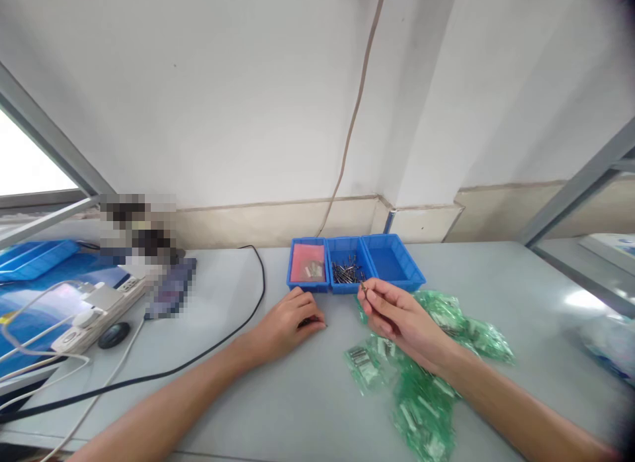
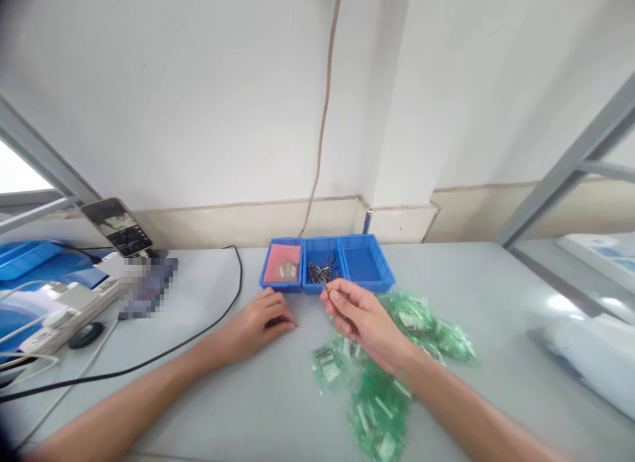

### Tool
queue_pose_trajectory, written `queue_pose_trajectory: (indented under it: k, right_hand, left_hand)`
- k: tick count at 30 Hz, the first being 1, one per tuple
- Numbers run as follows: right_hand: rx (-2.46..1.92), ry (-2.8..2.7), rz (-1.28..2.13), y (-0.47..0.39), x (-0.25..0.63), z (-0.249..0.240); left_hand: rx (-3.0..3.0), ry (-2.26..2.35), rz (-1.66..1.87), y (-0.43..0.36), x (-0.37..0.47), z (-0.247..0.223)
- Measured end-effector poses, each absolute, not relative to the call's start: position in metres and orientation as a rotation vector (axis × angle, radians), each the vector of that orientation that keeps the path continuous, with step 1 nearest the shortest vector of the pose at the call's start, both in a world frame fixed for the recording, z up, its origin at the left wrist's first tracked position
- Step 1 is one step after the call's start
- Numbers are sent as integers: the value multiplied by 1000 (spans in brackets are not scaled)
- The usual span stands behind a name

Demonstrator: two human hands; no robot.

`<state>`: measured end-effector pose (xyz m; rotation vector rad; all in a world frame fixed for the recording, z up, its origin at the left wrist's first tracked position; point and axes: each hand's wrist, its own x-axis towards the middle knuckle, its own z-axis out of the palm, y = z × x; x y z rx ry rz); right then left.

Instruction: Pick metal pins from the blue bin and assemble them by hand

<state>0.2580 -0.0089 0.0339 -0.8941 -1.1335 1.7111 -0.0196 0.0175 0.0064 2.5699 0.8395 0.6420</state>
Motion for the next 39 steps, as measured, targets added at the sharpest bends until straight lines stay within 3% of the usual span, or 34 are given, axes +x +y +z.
queue_pose_trajectory:
  k: [39]
  right_hand:
    - [-942, -1112, 1715, -11, 259, 34]
  left_hand:
    - [2570, 846, 629, 18, -20, 6]
